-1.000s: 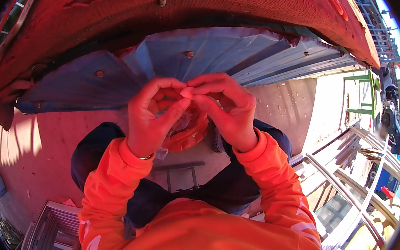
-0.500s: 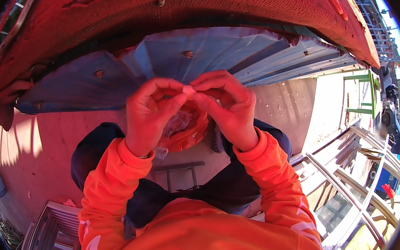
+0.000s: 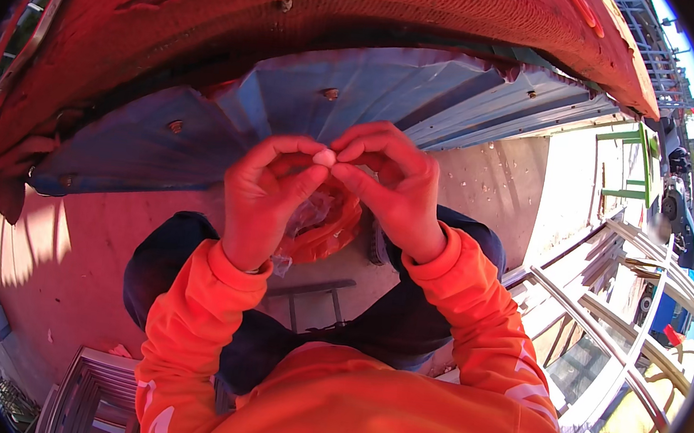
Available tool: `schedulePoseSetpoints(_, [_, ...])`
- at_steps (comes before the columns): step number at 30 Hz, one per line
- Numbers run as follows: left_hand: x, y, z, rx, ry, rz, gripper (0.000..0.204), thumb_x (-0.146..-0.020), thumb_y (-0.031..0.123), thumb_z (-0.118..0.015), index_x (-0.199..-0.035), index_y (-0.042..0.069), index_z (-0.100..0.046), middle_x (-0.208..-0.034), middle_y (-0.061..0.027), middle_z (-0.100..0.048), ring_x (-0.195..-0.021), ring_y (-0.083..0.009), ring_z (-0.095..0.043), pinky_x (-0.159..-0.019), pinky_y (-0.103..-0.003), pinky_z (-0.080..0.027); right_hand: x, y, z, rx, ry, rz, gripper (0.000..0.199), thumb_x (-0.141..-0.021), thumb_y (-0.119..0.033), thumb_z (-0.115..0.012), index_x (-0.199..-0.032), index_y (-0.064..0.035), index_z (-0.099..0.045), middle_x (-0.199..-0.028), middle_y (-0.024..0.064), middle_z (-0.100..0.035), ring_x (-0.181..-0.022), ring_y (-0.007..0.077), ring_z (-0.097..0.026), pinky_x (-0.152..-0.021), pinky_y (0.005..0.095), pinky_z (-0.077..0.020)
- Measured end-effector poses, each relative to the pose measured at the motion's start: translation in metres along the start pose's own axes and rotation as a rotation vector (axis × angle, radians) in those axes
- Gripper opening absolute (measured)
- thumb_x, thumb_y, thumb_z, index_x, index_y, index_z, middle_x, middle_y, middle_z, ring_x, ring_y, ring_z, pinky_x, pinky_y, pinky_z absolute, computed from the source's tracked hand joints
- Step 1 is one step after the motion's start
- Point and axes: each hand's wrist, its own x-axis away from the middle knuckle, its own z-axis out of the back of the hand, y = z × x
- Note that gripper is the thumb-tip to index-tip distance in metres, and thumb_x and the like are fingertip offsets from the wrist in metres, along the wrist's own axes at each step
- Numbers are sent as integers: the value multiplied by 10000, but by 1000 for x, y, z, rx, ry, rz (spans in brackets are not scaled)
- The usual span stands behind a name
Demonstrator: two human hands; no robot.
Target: The person peels small white garlic cloves by hand, removing the outer skin and placing the peeled cloves on a red surface. The person occasionally uses a small pair of scissors to assist with peeling.
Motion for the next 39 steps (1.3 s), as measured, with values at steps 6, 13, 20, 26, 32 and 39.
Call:
schedulePoseSetpoints(6, [1,-1,2,62,-1,52,207,-979,-52,-686,-1183,-36,-650,-1143,-94,-721,-1084,-157,-688,-966,-309,-560,-3,0,9,-213,-115,-174,50,-975,27,-656,-1023,17,-651,-1302,101,-580,-1196,173,-593,-1045,335,-488])
schedulePoseSetpoints(13, [1,13,6,54,14,55,191,-997,-48,-655,-1188,-43,-643,-1134,-106,-711,-1033,-170,-698,-938,-321,-578,-6,3,16,-617,-240,-343,59,-1016,-101,-658,-1053,-63,-632,-1335,74,-566,-1087,135,-582,-864,271,-481])
schedulePoseSetpoints(20, [1,16,5,101,16,8,189,-999,-46,-649,-1188,-58,-642,-1135,-114,-714,-1026,-178,-704,-924,-319,-573,-6,5,17,-817,-367,-335,75,-1047,-124,-642,-1102,-85,-608,-1295,70,-573,-988,114,-554,-753,241,-461])
schedulePoseSetpoints(26, [1,16,9,86,-13,16,199,-1005,-44,-638,-1203,-61,-644,-1134,-123,-719,-1044,-183,-704,-945,-329,-582,-4,-2,18,-797,-328,-379,81,-1063,-154,-635,-1070,-75,-620,-1272,68,-581,-951,109,-550,-732,241,-459])
schedulePoseSetpoints(32, [1,15,9,61,-44,32,202,-1006,-37,-638,-1206,-60,-654,-1151,-114,-712,-1078,-178,-694,-960,-328,-579,-2,5,27,-317,-166,-193,35,-1022,-48,-668,-1037,-17,-668,-1248,80,-598,-902,101,-613,-737,243,-502])
schedulePoseSetpoints(39, [-1,9,8,3,-96,-7,193,-1003,-32,-650,-1193,-54,-667,-1195,-112,-677,-1111,-190,-690,-986,-328,-557,1,-4,6,10,-77,36,250,-924,121,-689,-1159,37,-688,-1231,99,-610,-995,149,-675,-838,279,-566])
